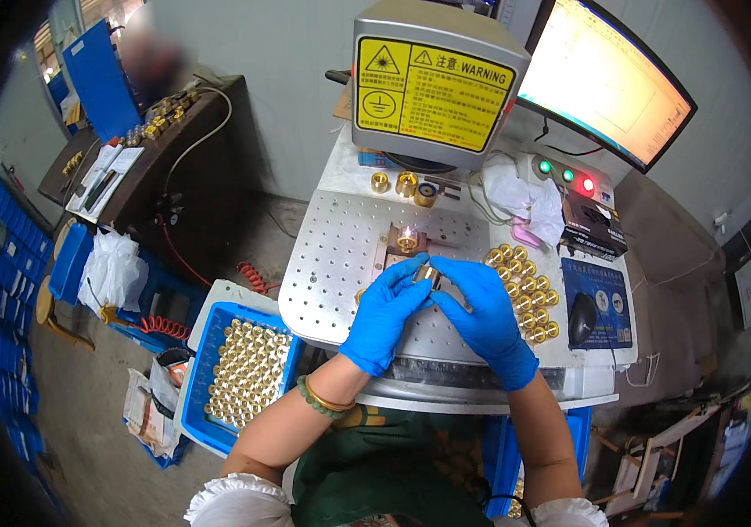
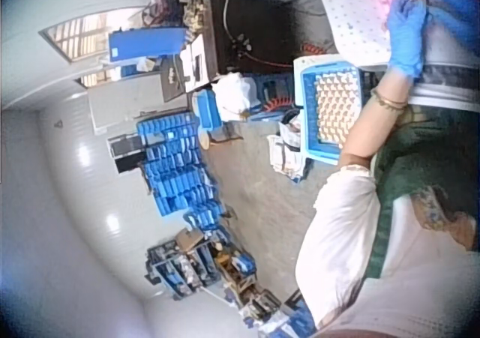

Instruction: The person marks brass parts using a laser marking machine.

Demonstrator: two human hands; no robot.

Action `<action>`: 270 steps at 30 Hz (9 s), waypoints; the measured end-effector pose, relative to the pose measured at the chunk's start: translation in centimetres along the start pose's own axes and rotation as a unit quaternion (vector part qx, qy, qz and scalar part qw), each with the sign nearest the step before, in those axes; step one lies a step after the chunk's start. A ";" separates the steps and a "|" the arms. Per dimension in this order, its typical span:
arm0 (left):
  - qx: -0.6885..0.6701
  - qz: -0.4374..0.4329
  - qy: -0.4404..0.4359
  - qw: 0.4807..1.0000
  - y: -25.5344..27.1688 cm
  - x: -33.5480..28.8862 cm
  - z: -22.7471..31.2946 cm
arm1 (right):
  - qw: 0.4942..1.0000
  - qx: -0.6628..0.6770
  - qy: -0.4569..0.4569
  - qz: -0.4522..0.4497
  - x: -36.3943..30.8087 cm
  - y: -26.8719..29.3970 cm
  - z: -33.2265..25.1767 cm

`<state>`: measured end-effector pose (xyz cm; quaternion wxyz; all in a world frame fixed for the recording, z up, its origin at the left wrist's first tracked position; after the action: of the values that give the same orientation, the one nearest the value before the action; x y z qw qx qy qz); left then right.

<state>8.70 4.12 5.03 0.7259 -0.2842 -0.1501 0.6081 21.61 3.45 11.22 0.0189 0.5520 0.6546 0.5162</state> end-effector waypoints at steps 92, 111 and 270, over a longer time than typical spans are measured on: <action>0.775 -0.395 -0.261 0.419 2.0 -0.1 3.3 | 0.991 0.025 -0.118 0.051 -7.0 -4.1 5.3; 0.745 0.284 0.231 0.559 38.1 -27.8 0.6 | 0.970 0.164 -0.176 0.038 -7.9 -5.8 7.6; -0.023 0.479 -0.116 0.870 37.1 -29.5 -2.8 | 0.569 0.596 -0.431 -0.368 -12.9 -39.7 -10.7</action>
<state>-25.61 -21.43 -15.49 0.3162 -0.2650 -0.0928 0.9062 -7.66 -7.48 -18.50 0.1543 0.3068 0.8749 -0.3416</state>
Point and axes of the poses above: each hand's wrist, its own x-axis towards the middle knuckle, its own y-axis out of the back of the hand, z = x × y, the point moved 6 cm from there along x, towards the middle knuckle, and after that the axes turned 1 degree about y, right-handed, at the moved point
